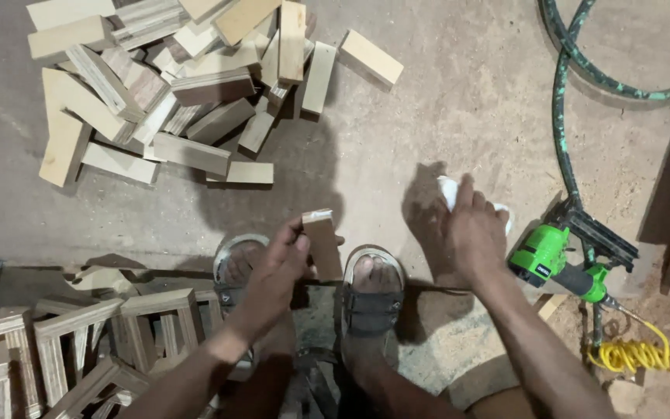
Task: Assembling small wooden frames by applying glue to the joints and fastening them with a pneumatic nail gun.
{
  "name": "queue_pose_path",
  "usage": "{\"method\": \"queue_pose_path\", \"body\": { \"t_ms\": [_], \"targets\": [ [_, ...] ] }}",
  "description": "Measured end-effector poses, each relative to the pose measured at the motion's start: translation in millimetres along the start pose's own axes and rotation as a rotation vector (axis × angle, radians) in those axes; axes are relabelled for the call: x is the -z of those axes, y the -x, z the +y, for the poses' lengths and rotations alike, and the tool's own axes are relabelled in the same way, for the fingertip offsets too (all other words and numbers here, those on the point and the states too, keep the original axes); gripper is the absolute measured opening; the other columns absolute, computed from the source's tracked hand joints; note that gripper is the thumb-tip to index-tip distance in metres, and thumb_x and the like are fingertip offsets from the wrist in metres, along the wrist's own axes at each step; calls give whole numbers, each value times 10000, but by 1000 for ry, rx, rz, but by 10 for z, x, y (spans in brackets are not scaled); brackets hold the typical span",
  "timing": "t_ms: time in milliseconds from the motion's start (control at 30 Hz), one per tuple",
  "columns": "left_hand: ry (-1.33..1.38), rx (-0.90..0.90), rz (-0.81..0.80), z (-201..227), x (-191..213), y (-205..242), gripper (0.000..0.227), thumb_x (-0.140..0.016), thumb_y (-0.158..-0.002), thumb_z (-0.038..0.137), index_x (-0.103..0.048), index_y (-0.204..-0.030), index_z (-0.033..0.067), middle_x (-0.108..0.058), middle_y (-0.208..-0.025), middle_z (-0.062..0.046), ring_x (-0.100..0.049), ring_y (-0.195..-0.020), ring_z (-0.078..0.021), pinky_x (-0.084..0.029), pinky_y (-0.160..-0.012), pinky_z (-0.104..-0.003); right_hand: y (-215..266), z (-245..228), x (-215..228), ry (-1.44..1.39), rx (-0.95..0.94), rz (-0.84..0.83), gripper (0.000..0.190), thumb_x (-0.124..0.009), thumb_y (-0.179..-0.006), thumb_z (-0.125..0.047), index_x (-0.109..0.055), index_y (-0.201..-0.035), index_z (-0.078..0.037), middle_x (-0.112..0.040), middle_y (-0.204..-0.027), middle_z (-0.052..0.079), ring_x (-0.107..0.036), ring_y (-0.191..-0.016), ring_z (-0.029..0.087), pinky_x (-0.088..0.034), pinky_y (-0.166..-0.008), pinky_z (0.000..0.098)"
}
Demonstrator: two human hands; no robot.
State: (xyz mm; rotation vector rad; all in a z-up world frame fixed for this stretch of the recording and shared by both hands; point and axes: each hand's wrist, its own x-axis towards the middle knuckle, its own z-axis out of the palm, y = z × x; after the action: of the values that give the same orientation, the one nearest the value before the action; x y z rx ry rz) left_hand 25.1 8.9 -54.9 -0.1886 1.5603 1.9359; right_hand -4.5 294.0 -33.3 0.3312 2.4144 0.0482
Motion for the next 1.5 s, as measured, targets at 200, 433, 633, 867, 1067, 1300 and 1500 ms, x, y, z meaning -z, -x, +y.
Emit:
{"method": "queue_pose_path", "body": {
  "t_ms": [200,433,633,867,1067,1300,1500],
  "targets": [
    [434,86,38,-617,-212,-307,651,-520,-1004,360,-350,-1517,-1,-426,-1519,-246,-440,-1376,-427,-350,-1104,-596,247,-214,-545,-311,203,593,809,-595,-960,-488,-408,-1432,141,-407,-1329,338,-457,-1205,548,-327,-1083,599],
    [-498,-413,62,-422,15,-564,515,-551,-1020,336,-532,-1425,18,-550,-1393,-204,-557,-1246,-333,-385,-1095,-496,459,-759,-429,-1566,326,2,181,-649,-932,-103,-619,-1107,-69,-752,-907,136,-710,-840,190,-533,-853,351],
    [-1716,-350,80,-60,860,-851,502,-630,-934,381,-581,-1342,91,-500,-1402,-148,-450,-1348,-339,-248,-1198,-472,-190,-256,-1257,-1918,260,46,281,-544,-955,-229,-603,-1160,-45,-696,-875,200,-705,-820,235,-553,-777,347],
    [-228,-55,176,935,144,-262,491,-428,-1005,484,-699,-1053,77,-750,-949,-139,-708,-826,-215,-621,-717,-398,143,-511,-655,-2151,224,-155,458,-428,-1027,-324,-536,-1358,-26,-680,-1018,205,-709,-903,265,-583,-783,380],
    [654,140,34,517,2,-127,460,-477,-1020,383,-671,-1063,-32,-741,-931,-264,-755,-785,-355,-650,-686,-500,40,-363,-973,-2233,321,-250,492,-460,-1000,-294,-492,-1410,-22,-665,-1126,254,-716,-994,355,-591,-777,446],
    [535,211,15,703,-149,-84,664,-351,-1030,526,-645,-937,-62,-618,-544,-227,-614,-422,-256,-551,-376,-368,295,-546,-710,-2273,328,-286,470,-445,-1012,-257,-503,-1393,13,-683,-1108,299,-720,-962,395,-587,-800,484],
    [519,262,69,468,-78,-134,730,-279,-1033,554,-546,-1340,-52,-525,-829,-43,-522,-660,-114,-494,-524,-275,300,-532,-686,-2264,380,-286,466,-436,-1009,-248,-503,-1365,45,-674,-1088,316,-721,-959,407,-590,-799,515]
  ]
}}
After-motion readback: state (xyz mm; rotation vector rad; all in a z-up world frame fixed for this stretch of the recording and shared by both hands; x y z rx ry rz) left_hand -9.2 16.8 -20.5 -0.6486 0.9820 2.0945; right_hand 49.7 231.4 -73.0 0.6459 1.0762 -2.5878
